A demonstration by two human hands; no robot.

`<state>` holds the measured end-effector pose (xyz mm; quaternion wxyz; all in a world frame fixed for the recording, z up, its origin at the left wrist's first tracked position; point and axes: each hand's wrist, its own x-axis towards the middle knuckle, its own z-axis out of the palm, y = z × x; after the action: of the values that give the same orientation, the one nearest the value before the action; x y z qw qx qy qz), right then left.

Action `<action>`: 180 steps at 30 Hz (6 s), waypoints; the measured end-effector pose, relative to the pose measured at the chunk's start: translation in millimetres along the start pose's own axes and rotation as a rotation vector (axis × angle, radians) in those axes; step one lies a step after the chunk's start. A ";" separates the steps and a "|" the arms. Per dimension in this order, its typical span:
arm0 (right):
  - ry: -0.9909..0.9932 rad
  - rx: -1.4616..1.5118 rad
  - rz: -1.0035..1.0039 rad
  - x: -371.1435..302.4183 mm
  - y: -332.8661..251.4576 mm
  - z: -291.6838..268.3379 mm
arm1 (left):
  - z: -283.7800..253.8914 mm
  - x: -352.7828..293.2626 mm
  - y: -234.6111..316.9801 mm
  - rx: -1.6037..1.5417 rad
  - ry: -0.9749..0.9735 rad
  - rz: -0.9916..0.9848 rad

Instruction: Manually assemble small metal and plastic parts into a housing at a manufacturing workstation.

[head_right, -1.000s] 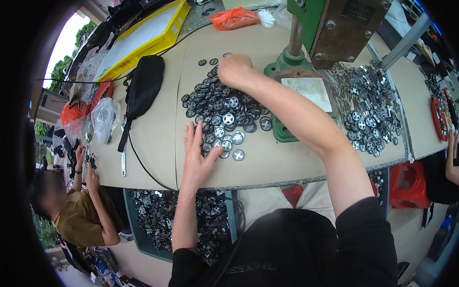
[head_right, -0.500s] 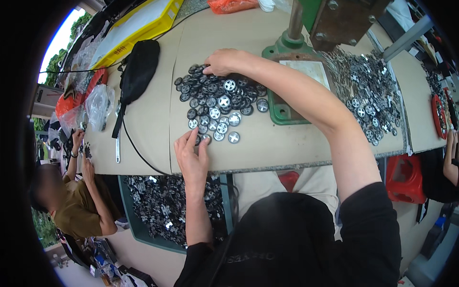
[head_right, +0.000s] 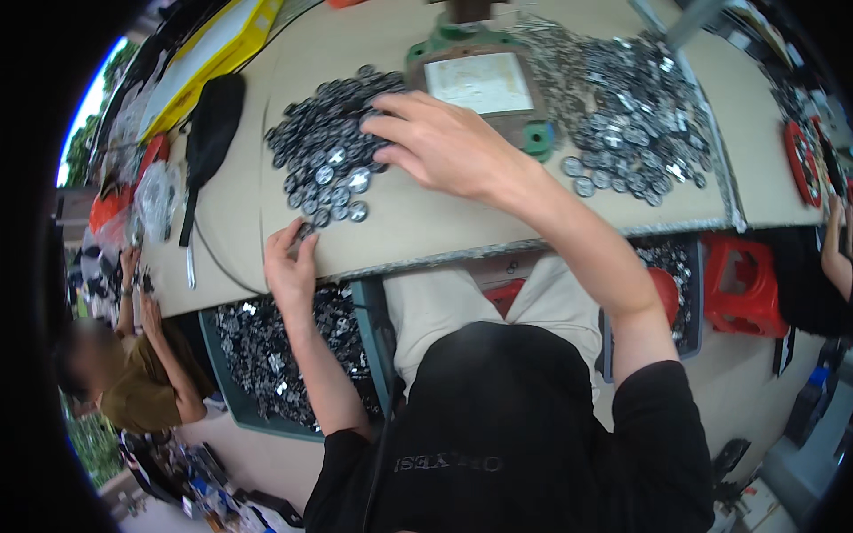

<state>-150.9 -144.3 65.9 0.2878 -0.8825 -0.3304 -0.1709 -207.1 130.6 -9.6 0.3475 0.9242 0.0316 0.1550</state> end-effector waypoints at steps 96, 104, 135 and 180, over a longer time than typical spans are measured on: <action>0.428 0.584 0.400 -139.2 -16.5 1.7 | 100.4 -73.7 164.3 -1.705 -0.797 -0.640; 0.467 0.932 0.562 -147.8 -15.5 -6.0 | 104.6 -68.1 157.7 -1.663 -0.930 -0.523; -0.057 -0.600 0.583 -102.0 172.2 -93.5 | 110.4 -57.0 148.8 -1.663 -0.916 -0.687; 0.495 0.792 0.553 -139.3 12.1 -44.2 | 99.3 -66.2 160.2 -1.312 -0.587 -0.385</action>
<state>-248.3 -246.8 26.9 0.7017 -0.6940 -0.0471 -0.1541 -247.3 -64.4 6.9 0.8433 0.5083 -0.0003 -0.1747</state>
